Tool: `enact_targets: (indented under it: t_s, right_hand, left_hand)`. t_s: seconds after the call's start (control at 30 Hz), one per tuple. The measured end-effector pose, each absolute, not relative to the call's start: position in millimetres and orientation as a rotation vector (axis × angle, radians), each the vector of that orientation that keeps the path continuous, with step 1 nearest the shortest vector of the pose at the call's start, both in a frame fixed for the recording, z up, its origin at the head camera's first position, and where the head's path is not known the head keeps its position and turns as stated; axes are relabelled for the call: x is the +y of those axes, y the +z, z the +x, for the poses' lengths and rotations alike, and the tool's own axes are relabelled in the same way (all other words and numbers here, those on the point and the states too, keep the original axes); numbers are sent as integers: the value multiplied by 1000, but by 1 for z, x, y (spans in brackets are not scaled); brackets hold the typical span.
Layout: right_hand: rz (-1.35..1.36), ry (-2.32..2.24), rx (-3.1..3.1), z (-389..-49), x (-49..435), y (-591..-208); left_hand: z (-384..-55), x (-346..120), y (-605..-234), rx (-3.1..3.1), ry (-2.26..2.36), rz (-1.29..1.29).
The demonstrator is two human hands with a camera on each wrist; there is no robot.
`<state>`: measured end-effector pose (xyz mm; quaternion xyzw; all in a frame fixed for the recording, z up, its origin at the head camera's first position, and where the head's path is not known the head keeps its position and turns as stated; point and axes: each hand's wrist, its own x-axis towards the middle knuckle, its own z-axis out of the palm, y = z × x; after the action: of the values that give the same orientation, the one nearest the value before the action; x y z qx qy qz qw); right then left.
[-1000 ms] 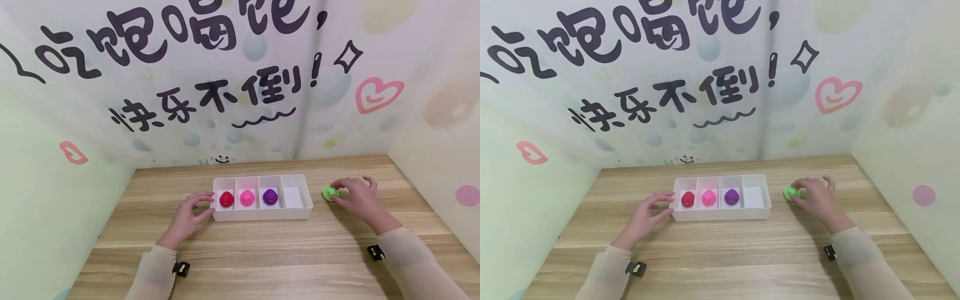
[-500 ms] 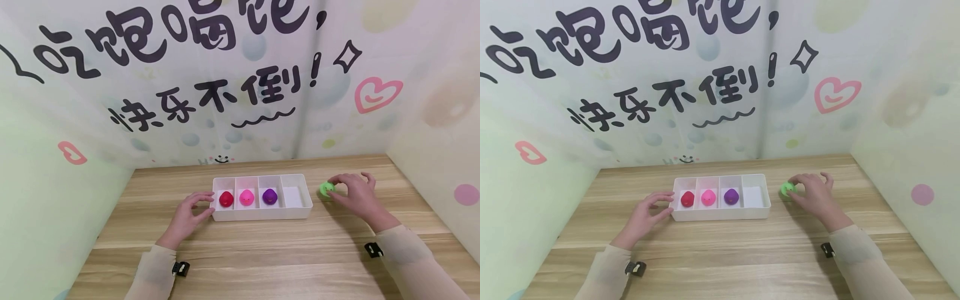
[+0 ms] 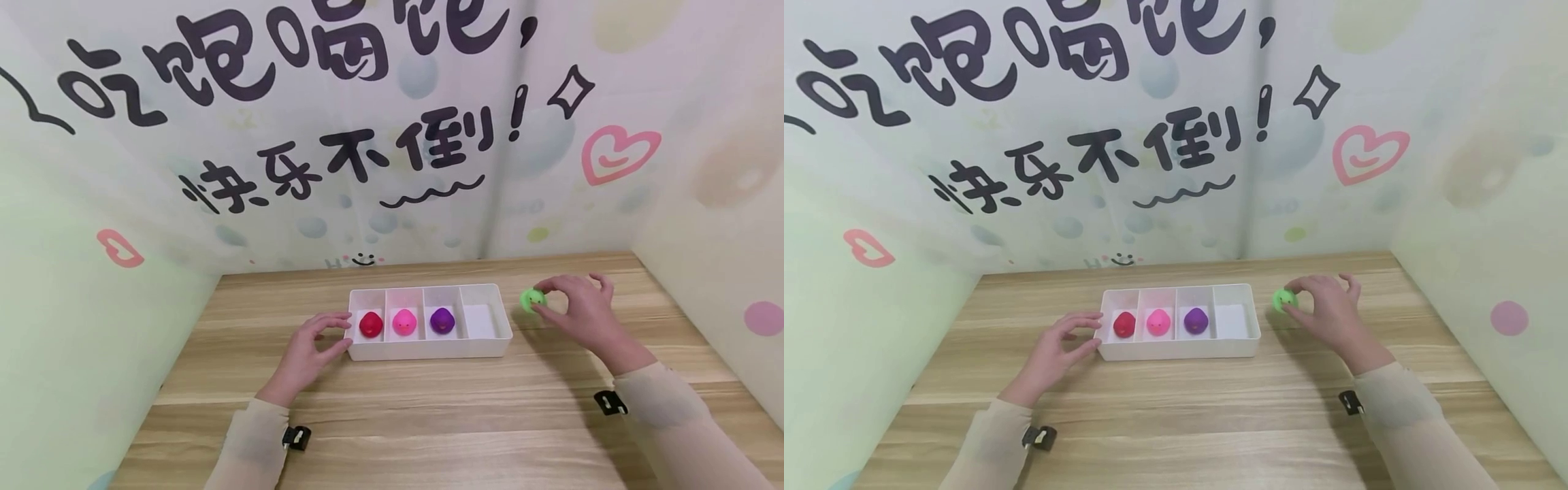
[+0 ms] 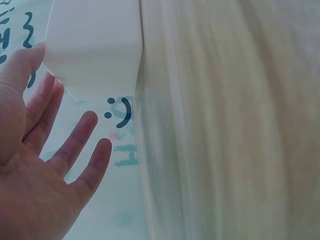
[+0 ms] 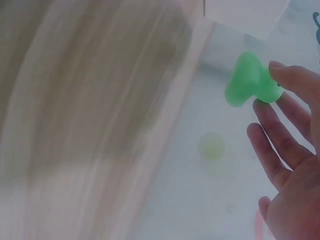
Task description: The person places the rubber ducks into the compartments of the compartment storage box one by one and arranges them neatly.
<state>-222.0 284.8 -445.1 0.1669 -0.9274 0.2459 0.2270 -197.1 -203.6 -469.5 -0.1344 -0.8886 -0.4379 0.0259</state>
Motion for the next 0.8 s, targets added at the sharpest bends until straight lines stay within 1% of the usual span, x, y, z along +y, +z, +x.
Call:
enact_targets:
  t_s: [0.8]
  right_hand:
    - [546,690,-2477,-226,264,-430]
  left_hand:
    - [-196,-202,-466,-2746,-1359,-417]
